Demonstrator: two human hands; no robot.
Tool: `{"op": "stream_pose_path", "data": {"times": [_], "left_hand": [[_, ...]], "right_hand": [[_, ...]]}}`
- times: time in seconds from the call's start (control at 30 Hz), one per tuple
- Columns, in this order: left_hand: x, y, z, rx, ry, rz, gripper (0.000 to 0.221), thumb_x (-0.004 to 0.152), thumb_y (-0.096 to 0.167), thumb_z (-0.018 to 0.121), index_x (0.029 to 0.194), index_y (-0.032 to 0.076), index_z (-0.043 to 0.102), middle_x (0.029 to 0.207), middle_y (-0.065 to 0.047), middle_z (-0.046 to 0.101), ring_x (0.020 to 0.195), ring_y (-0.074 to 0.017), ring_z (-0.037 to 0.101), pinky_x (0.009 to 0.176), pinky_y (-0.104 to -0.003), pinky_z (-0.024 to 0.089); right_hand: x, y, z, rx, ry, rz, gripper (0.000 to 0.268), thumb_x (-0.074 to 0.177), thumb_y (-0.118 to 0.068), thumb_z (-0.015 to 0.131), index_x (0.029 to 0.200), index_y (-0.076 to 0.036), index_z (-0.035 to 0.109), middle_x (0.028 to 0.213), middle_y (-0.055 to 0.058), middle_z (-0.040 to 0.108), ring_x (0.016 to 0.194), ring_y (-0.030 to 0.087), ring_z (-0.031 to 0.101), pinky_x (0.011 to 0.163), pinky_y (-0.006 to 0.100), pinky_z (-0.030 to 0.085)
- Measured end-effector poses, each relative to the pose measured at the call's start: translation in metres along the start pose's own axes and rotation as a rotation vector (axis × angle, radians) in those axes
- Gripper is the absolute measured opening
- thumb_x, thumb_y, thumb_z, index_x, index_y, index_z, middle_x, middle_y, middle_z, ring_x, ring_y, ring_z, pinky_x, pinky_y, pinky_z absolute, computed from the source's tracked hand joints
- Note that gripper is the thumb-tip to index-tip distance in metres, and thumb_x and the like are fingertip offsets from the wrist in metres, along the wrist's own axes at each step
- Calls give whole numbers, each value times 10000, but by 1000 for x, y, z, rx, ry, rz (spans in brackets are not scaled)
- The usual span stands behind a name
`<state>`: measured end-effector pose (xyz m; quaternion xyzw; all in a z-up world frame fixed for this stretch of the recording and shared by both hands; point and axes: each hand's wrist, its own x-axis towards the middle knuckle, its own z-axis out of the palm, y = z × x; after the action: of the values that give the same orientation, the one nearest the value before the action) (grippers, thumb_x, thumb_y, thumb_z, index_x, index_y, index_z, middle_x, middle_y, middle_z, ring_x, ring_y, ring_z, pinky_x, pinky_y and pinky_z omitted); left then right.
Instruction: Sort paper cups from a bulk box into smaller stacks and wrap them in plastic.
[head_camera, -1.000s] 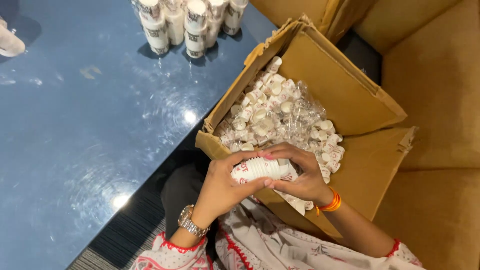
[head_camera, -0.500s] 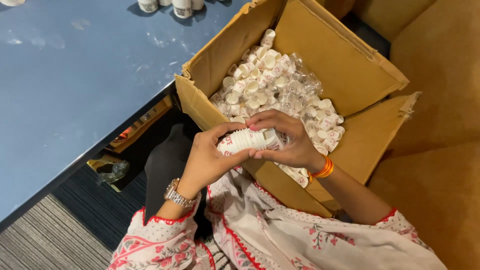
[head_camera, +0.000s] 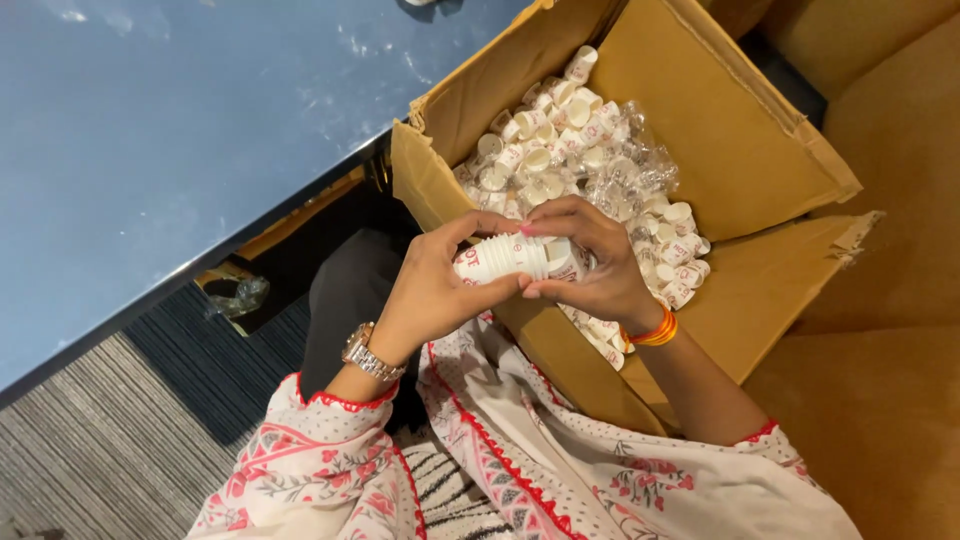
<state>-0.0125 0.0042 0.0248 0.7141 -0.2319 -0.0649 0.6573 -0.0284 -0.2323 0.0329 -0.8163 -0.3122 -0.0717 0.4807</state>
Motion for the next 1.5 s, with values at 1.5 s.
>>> {"op": "stream_pose_path", "data": {"times": [1.5], "left_hand": [[-6,-14,6,-114,-10,-27,483,808,217,848,1210,41,646,1027,-89,797,948,-113,766,851,-255,583]], "right_hand": [[-5,4,10,31,-69,46,494,759,-57,895,1200,-64,671,1311,141,690,1239,273,686,1086,395,556]]}}
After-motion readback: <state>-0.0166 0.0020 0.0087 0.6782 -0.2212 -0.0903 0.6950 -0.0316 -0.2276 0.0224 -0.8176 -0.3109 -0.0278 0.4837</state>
